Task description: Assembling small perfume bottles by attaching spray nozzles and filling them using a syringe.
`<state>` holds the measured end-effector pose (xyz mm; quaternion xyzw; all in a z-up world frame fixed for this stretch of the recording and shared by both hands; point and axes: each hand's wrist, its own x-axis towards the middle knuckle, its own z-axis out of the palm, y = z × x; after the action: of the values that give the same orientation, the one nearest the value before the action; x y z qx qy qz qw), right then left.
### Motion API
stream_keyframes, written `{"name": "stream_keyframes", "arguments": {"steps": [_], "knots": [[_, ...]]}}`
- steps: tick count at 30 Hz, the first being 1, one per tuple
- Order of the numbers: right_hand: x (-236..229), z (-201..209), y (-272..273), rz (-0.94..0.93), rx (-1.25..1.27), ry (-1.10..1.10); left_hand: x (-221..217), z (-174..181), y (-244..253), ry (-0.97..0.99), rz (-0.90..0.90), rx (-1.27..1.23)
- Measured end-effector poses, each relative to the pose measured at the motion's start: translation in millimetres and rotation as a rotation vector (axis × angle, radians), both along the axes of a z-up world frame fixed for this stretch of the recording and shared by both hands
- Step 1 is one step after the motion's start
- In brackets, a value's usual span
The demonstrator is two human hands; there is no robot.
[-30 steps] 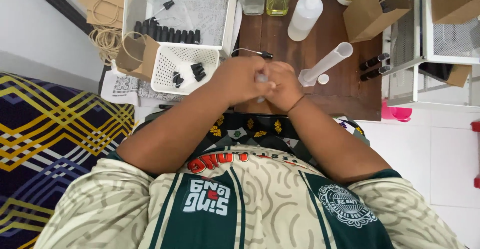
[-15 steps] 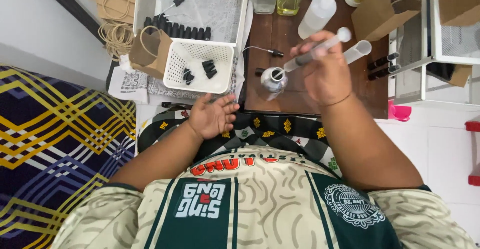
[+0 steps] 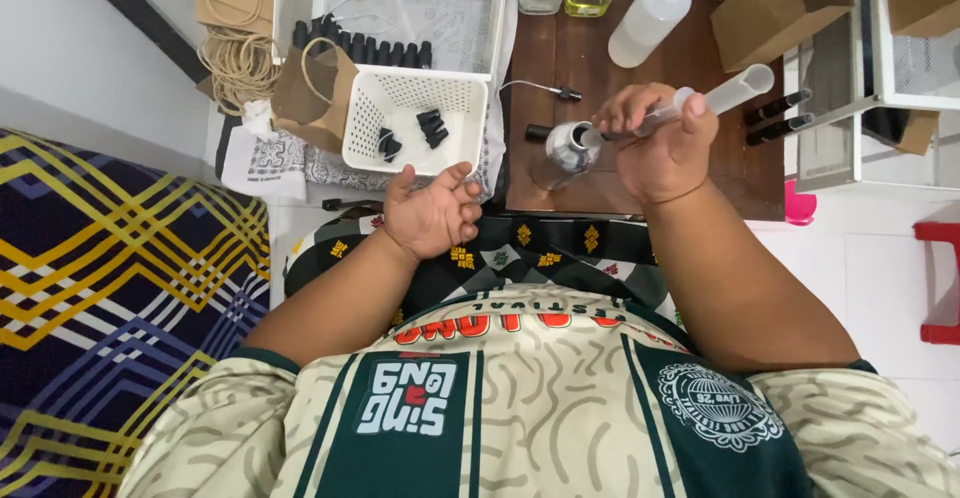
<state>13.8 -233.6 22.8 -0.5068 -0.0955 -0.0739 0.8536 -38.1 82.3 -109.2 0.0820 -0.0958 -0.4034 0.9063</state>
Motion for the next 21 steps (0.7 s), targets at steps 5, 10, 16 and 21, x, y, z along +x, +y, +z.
{"name": "stream_keyframes", "arguments": {"steps": [5,10,16,21], "knots": [[3,1,1,0.011,-0.049,-0.002,-5,7,4,0.017,0.041,-0.019],[6,-11,-2,-0.004,-0.060,0.015,-5,11,10,0.033,0.084,-0.013],[7,-11,-4,-0.019,-0.064,0.011,-9,15,10,0.061,0.120,-0.015],[7,-13,-1,-0.038,-0.065,0.028,-7,12,11,0.050,0.115,-0.032]]}}
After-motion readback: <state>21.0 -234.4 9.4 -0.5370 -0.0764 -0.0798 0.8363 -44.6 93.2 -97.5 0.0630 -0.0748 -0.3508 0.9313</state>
